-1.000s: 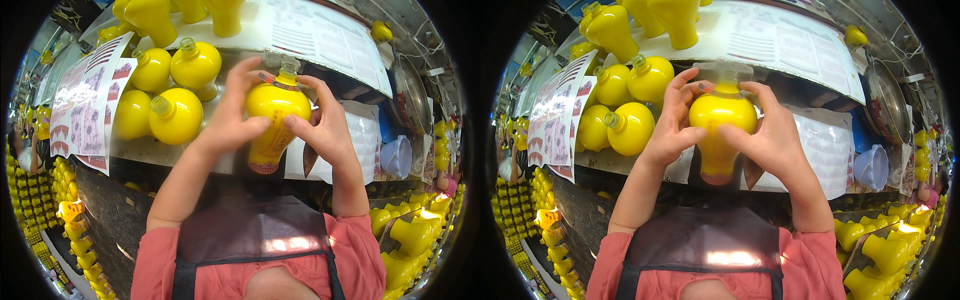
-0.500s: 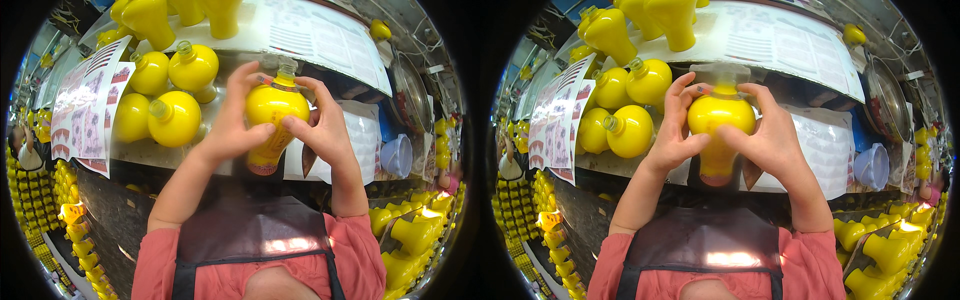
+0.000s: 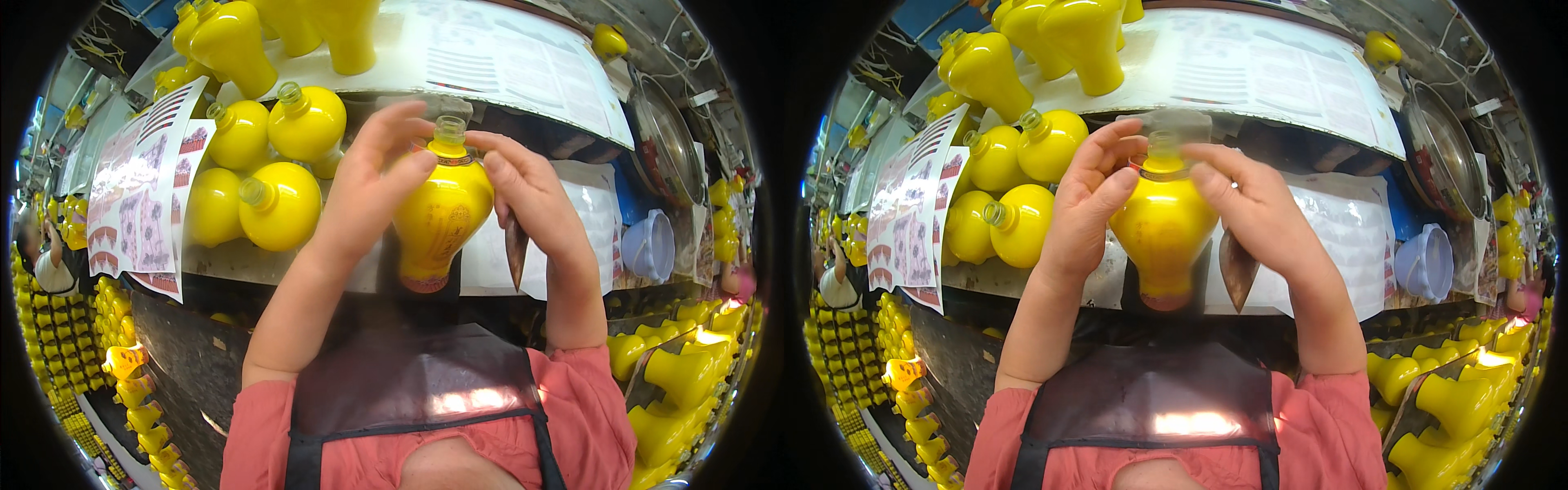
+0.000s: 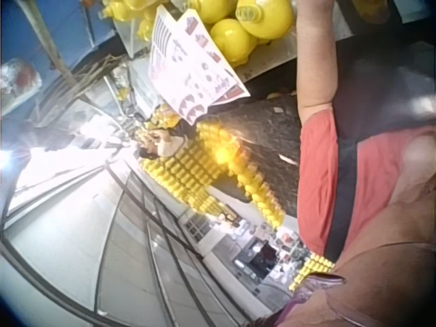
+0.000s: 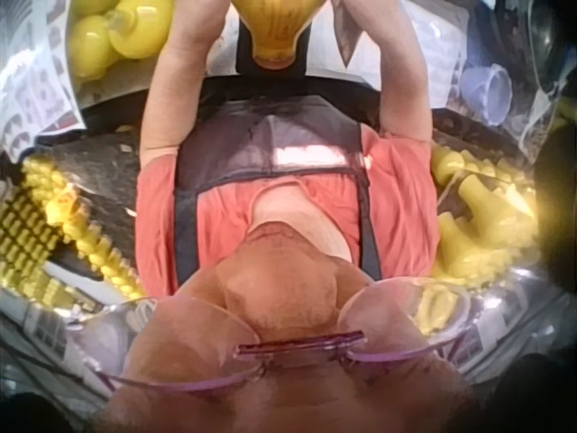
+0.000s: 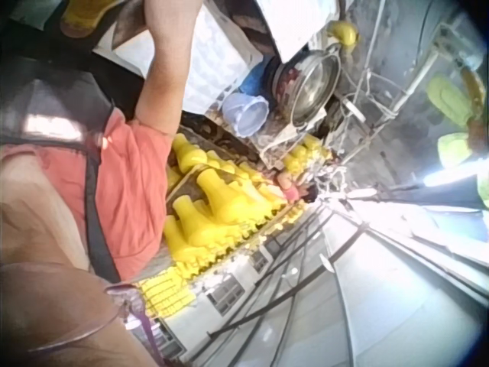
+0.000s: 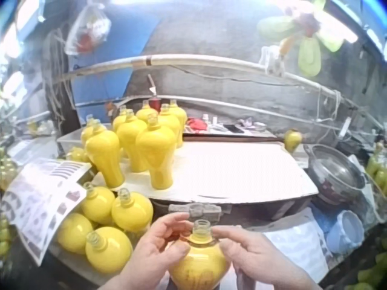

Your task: The person applies printed labels to yellow plastic bottles, smoothing each label around the curved surface and then placing the labeled bottles on a nearby table. The person handles the bottles one at a time, repeating the labeling process for multiple units.

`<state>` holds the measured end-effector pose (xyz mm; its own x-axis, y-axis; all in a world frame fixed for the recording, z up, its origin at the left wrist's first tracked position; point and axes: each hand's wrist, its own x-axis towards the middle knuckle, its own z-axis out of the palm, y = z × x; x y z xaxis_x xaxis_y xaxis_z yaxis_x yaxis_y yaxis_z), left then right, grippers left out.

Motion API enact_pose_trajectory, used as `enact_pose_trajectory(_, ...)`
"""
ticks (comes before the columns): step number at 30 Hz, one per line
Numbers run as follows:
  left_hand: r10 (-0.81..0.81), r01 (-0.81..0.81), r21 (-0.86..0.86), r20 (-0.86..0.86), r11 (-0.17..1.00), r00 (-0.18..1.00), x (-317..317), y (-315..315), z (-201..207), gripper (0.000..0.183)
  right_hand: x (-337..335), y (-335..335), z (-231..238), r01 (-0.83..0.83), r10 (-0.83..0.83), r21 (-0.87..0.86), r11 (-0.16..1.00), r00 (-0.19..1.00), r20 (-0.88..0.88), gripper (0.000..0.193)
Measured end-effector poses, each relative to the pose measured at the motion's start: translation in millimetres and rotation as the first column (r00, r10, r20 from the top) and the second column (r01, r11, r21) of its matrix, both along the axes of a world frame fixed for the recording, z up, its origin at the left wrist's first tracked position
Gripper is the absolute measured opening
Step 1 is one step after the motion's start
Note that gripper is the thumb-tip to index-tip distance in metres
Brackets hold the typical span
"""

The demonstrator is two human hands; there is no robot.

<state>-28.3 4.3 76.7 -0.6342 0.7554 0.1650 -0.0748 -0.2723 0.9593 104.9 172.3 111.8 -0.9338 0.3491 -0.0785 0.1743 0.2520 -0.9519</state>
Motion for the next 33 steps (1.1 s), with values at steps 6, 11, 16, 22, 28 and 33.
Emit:
enact_pose_trajectory(6,0.055,-0.055,-0.115,-0.004,0.992,0.998,-1.0,6.7,4.9,0.043,-7.3,10.7,0.1,0.021,-0.02,-0.027,0.999,0.999,0.051,0.025)
enact_pose_trajectory(11,0.055,-0.047,-0.152,0.048,0.987,0.997,-3.8,8.3,6.0,0.04,-11.3,13.2,7.2,0.005,-0.002,-0.054,0.999,0.999,0.05,0.016)
enact_pose_trajectory(16,0.055,-0.043,-0.164,0.074,0.985,0.996,-5.9,8.7,7.9,0.038,-8.5,12.6,9.1,0.021,-0.02,-0.025,0.999,0.998,0.056,0.014)
enact_pose_trajectory(22,0.048,-0.032,-0.176,0.091,0.984,0.995,-8.2,11.6,8.5,0.039,-6.1,12.7,11.5,0.013,-0.014,0.034,0.999,0.999,0.044,0.013)
enact_pose_trajectory(28,0.013,0.003,-0.171,0.095,0.985,0.995,-8.5,12.0,7.4,0.04,-9.9,12.0,11.0,0.045,-0.05,0.088,0.995,0.997,0.065,0.011)
enact_pose_trajectory(33,0.029,-0.013,-0.183,0.087,0.983,0.996,-8.2,11.0,7.2,0.041,-11.7,14.3,10.6,0.038,-0.048,0.14,0.989,0.996,0.074,0.011)
